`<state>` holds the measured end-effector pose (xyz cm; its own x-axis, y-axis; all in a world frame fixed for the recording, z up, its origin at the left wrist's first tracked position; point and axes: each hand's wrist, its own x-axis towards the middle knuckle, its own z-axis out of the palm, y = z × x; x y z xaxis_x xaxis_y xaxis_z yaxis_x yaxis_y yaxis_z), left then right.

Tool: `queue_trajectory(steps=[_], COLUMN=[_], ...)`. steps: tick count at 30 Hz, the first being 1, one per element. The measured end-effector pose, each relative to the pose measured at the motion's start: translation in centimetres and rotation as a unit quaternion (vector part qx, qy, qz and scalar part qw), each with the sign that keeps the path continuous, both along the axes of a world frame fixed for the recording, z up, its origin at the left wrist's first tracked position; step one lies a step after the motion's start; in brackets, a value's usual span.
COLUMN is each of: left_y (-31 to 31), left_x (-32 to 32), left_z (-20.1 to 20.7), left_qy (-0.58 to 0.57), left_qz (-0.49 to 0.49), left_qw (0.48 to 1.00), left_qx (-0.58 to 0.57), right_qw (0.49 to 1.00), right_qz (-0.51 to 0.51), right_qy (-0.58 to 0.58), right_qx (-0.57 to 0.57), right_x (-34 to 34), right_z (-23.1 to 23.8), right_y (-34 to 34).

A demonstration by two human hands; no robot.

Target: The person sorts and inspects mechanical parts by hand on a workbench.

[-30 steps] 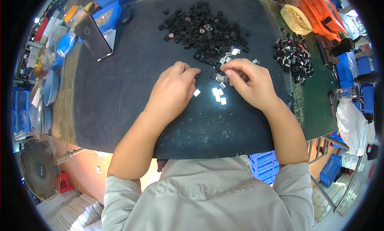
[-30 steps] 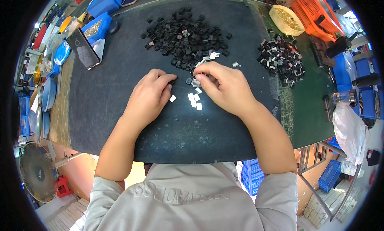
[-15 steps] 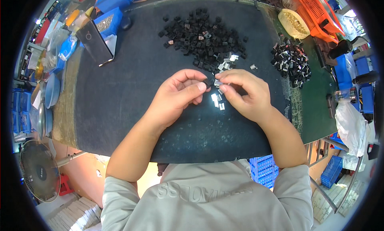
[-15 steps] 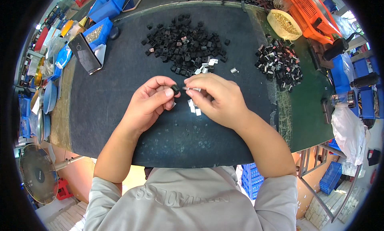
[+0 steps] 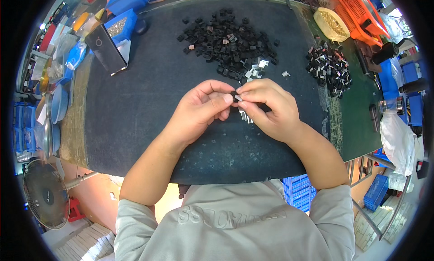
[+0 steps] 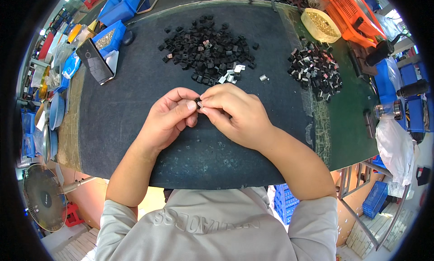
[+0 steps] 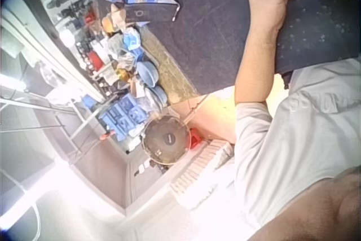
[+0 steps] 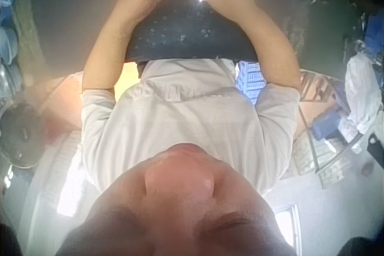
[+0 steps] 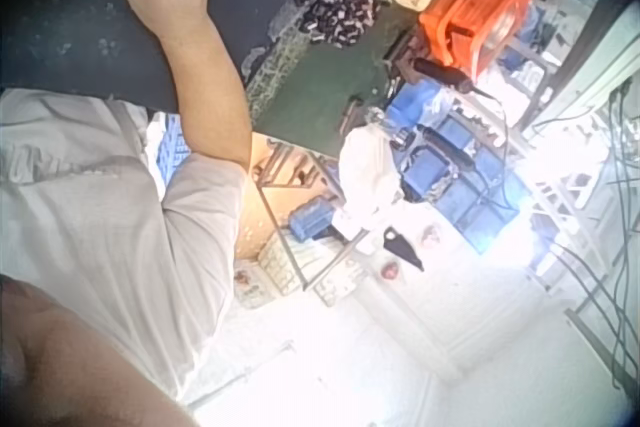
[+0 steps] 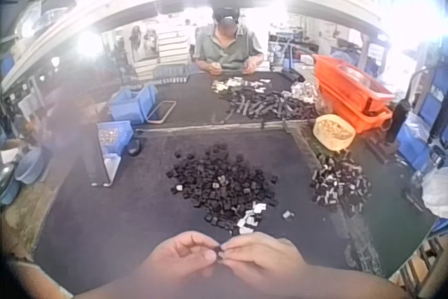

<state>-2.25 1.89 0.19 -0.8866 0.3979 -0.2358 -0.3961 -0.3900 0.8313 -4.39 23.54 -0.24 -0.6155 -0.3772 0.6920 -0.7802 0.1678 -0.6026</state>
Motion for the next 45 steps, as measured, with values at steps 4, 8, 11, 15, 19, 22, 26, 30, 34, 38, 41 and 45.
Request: queue_trajectory(steps=[4, 8, 11, 15, 19, 22, 26, 30, 34, 38, 41, 45], left_y=[0.0, -0.1, -0.2, -0.1, 0.0, -0.3, -0.2, -0.1, -0.2, -0.1, -0.1, 0.2], left_x=[-0.1, -0.1, -0.2, -0.1, -0.1, -0.1, -0.2, -0.1, -0.1, 0.0, 0.0, 0.0], left_z=[0.0, 0.0, -0.1, -0.5, -0.3, -0.3, -0.3, 0.0, -0.1, 0.0, -0.3, 0.2], left_qy=[-0.002, -0.039, -0.039, -0.043, -0.057, -0.053, -0.036, -0.038, 0.000, 0.007, 0.082, 0.068], left_qz=[0.004, -0.003, -0.007, -0.009, -0.018, -0.021, -0.013, -0.006, 0.004, 0.010, 0.018, 0.011], left_qw=[1.000, 0.998, 0.998, 0.997, 0.994, 0.993, 0.997, 0.998, 1.000, 1.000, 0.995, 0.996], left_qx=[0.001, 0.048, 0.046, 0.066, 0.095, 0.105, 0.067, 0.058, -0.001, -0.018, -0.050, -0.055], right_qw=[1.000, 0.999, 0.995, 0.992, 0.995, 0.998, 0.997, 1.000, 1.000, 0.977, 0.952, 0.968], right_qz=[-0.003, -0.005, 0.013, 0.023, 0.009, 0.003, 0.001, 0.002, -0.005, 0.013, 0.046, 0.059], right_qy=[0.003, -0.050, -0.086, -0.109, -0.097, -0.048, -0.068, -0.021, -0.019, -0.213, -0.302, -0.238], right_qx=[0.022, -0.008, -0.038, -0.063, -0.036, -0.029, -0.032, -0.020, 0.025, -0.003, 0.011, 0.051], right_x=[0.2, 0.5, 0.8, 0.7, 0.7, 0.6, 0.6, 0.1, 0.2, 0.8, 0.9, 0.7], right_z=[0.2, -0.1, -0.3, -0.6, -0.5, -0.6, -0.8, -0.4, -0.7, -0.4, 0.3, -0.3], right_y=[0.1, 0.0, -0.3, -0.5, -0.4, -0.5, -0.3, -0.4, -0.2, 0.0, 0.2, 0.4])
